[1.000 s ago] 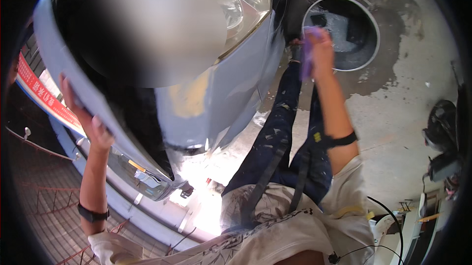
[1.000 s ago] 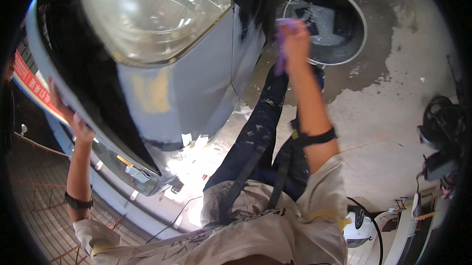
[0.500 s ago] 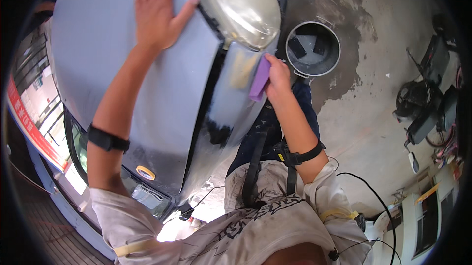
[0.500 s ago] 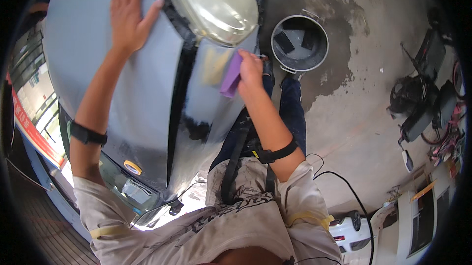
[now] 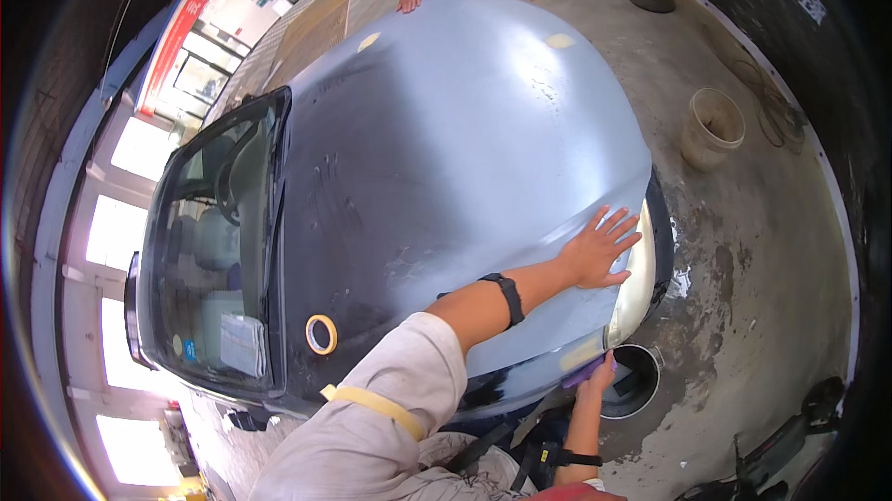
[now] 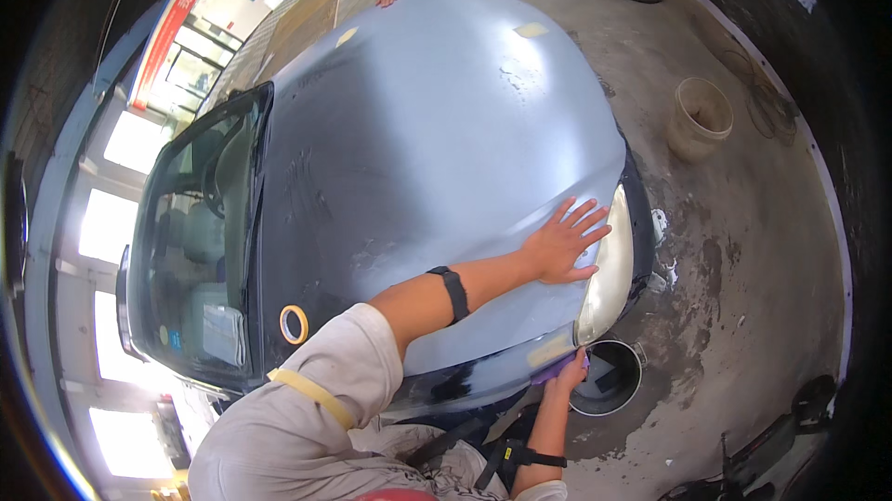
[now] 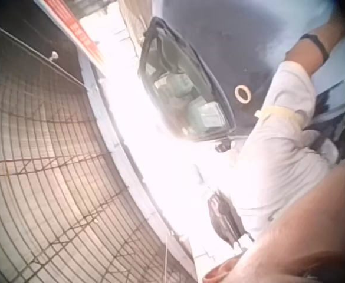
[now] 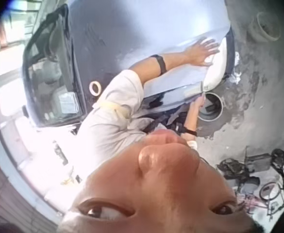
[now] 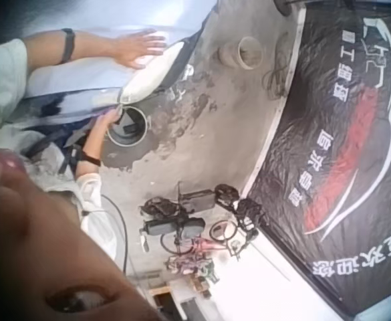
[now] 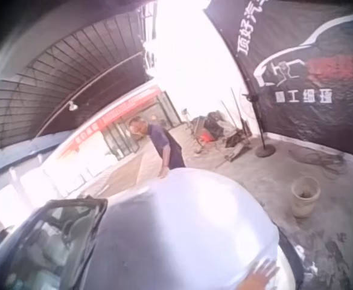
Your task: Sanding the surface of a car hood and fender using a sanding block and water.
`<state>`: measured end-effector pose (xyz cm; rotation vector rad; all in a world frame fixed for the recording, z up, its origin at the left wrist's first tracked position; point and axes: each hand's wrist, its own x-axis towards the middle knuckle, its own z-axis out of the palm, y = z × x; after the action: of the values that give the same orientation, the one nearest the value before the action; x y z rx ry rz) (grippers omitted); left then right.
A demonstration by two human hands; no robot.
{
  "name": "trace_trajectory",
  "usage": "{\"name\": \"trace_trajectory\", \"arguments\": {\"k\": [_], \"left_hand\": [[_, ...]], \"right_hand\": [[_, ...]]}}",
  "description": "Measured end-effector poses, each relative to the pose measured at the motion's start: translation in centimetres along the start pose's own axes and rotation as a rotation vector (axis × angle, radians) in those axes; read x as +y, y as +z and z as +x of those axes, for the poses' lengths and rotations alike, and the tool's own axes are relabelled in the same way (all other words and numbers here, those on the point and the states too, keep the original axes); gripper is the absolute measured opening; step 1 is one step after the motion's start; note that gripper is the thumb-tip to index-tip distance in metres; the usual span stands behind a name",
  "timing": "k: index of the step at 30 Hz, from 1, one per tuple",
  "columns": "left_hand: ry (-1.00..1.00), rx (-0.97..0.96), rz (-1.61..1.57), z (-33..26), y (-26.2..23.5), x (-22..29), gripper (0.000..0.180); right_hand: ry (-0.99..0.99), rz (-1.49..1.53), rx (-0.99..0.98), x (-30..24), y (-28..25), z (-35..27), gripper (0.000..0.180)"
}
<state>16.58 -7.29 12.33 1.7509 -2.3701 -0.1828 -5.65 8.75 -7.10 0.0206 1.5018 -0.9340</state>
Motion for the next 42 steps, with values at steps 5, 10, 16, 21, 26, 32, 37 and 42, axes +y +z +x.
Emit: {"name": "trace_trajectory", "arguments": {"k": [5, 10, 16, 21, 26, 32, 37, 42], "left_hand": [[0.008, -0.012, -0.009, 0.3, 0.2, 0.0, 0.078], [-0.003, 0.014, 0.002, 0.2, 0.8, 0.0, 0.078], [-0.015, -0.012, 0.014, -0.5, 0.9, -0.1, 0.076], [0.103, 0.08, -0.047, 6.9, 0.3, 3.8, 0.077], [-0.018, -0.074, 0.106, 0.3, -0.3, 0.7, 0.078], [-0.008, -0.103, 0.173, 0.2, -0.5, 1.0, 0.076], [0.017, -0.092, 0.128, 2.3, 1.2, 1.3, 0.071], [-0.005, -0.221, 0.215, 2.0, -0.2, 0.4, 0.076]], "right_hand": [[0.072, 0.027, -0.075, -0.1, -0.1, -1.0, 0.048], [-0.083, -0.312, -0.18, -0.7, -2.4, 1.0, 0.048], [-0.626, -0.906, -0.194, -1.5, -9.0, 8.1, 0.04], [-0.456, -0.783, -0.105, -9.2, -23.8, 24.6, 0.028], [-0.13, -0.676, -0.336, -2.1, -22.0, 21.7, 0.026], [-0.514, -1.283, -0.267, -0.4, -26.1, 24.9, 0.022], [-0.55, -1.409, -0.221, 3.1, -33.0, 38.5, 0.04], [-0.193, -1.227, -0.327, 19.5, -32.2, 45.7, 0.05]]}}
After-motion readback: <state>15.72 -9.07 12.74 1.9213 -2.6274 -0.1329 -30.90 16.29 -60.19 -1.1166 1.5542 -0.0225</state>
